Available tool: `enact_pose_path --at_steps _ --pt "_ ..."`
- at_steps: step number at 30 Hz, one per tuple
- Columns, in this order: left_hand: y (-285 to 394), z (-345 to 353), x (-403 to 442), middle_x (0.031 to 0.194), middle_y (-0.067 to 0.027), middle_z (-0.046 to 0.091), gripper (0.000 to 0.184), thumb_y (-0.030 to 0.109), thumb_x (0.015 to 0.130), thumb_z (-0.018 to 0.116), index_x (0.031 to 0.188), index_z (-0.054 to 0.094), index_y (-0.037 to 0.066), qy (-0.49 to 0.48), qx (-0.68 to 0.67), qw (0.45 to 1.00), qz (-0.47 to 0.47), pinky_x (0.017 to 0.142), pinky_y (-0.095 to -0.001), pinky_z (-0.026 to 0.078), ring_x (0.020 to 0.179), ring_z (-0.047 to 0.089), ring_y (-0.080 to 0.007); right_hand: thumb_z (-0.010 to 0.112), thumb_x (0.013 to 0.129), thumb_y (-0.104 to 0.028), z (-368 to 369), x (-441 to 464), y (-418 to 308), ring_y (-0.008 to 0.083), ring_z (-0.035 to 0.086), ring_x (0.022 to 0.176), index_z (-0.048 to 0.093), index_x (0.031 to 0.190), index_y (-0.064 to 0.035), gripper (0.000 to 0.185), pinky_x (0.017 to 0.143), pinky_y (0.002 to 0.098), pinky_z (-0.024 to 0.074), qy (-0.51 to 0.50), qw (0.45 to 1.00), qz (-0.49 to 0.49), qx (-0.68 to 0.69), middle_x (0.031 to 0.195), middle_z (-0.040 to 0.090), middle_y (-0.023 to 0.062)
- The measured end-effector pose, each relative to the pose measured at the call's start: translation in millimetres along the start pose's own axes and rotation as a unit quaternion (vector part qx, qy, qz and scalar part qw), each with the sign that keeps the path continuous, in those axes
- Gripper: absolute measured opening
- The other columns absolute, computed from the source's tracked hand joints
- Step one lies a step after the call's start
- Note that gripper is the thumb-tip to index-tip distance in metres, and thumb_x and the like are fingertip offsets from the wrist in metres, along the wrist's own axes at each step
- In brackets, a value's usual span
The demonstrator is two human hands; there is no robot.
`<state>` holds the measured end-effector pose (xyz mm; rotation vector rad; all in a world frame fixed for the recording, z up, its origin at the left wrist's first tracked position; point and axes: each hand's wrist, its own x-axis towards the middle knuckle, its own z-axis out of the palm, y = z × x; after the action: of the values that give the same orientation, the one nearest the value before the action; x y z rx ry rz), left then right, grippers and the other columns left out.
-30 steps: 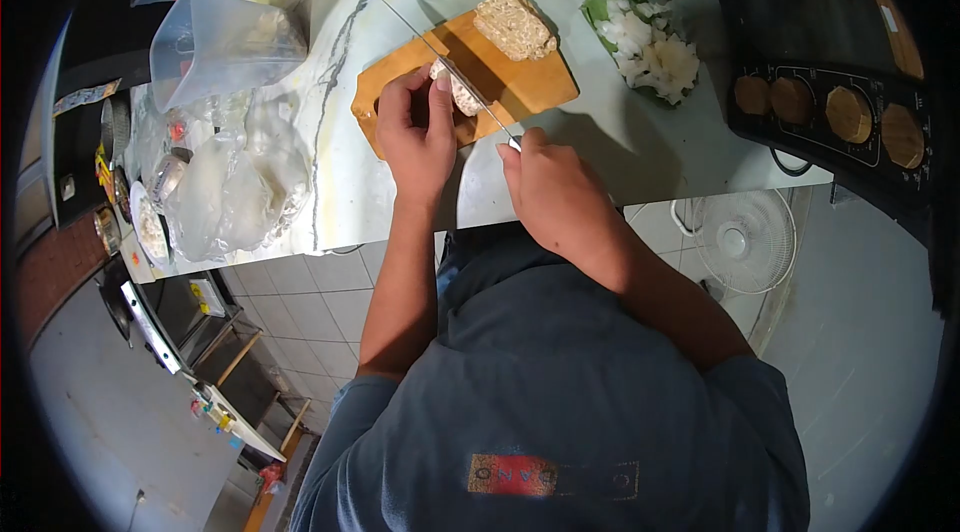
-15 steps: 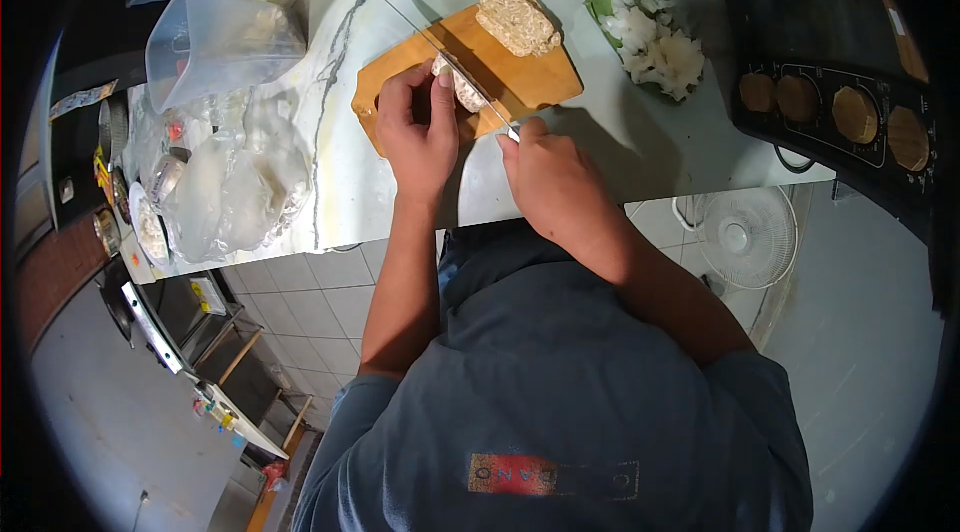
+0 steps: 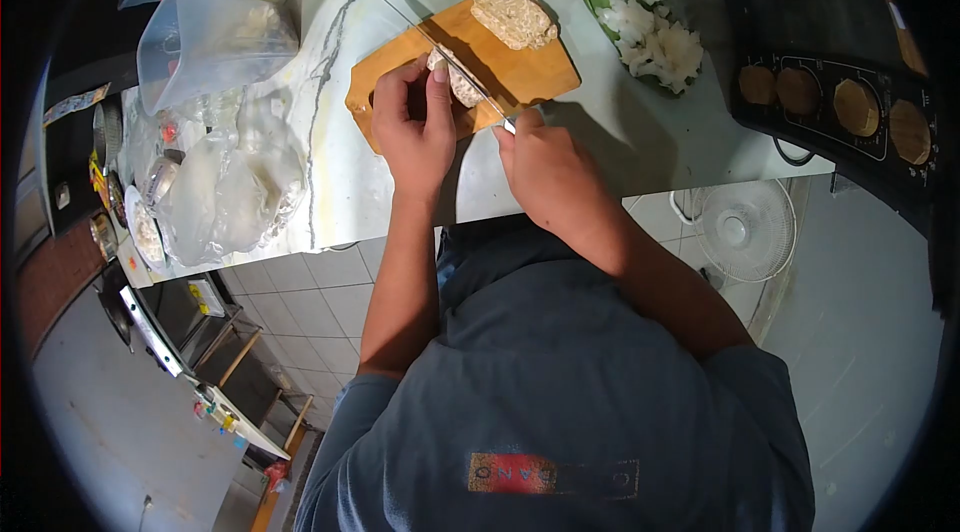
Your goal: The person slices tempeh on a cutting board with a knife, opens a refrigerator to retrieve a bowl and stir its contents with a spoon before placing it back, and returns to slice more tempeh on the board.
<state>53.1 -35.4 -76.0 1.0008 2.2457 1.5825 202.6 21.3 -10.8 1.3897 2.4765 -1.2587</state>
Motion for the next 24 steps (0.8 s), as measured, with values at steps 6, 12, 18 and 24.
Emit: enact_pose_path --at_steps 6,12,18,24 --pt "4 0 -1 0.09 -0.0118 0.067 0.017 0.013 0.092 0.07 0.098 0.064 -0.003 0.001 -0.007 1.0 -0.02 0.073 -0.0303 0.05 0.081 0.062 -0.0178 0.053 0.1 -0.028 3 5 1 0.0455 0.068 0.077 0.054 0.098 0.0047 0.032 0.07 0.0526 0.055 -0.033 0.999 0.02 -0.013 0.078 0.067 0.0276" --pt "1 -1 0 0.092 -0.0119 0.067 0.018 0.013 0.092 0.07 0.099 0.064 -0.002 -0.002 0.01 1.0 0.008 0.074 -0.0304 0.05 0.082 0.063 -0.0182 0.055 0.099 -0.027 6 3 1 0.0447 0.068 0.076 0.052 0.095 0.0047 0.032 0.069 0.052 0.0555 -0.024 0.999 0.024 -0.027 0.077 0.067 0.0262" --pt "0 -1 -1 0.09 -0.0123 0.067 0.018 0.014 0.092 0.069 0.1 0.066 -0.002 0.007 -0.012 1.0 -0.001 0.076 -0.032 0.05 0.083 0.063 -0.0202 0.055 0.099 -0.026 3 -12 16 0.0434 0.068 0.07 0.051 0.09 0.0024 0.03 0.065 0.0509 0.0552 0.013 0.997 -0.024 -0.068 0.071 0.066 0.0245" --pt "14 -6 0 0.089 -0.011 0.067 0.019 0.016 0.092 0.069 0.103 0.066 0.0 -0.001 0.014 1.0 0.004 0.076 -0.0324 0.05 0.082 0.063 -0.0203 0.057 0.098 -0.031 -9 -16 26 0.0421 0.067 0.067 0.053 0.092 -0.0014 0.03 0.061 0.0496 0.0537 0.041 0.994 -0.023 -0.099 0.07 0.066 0.0212"
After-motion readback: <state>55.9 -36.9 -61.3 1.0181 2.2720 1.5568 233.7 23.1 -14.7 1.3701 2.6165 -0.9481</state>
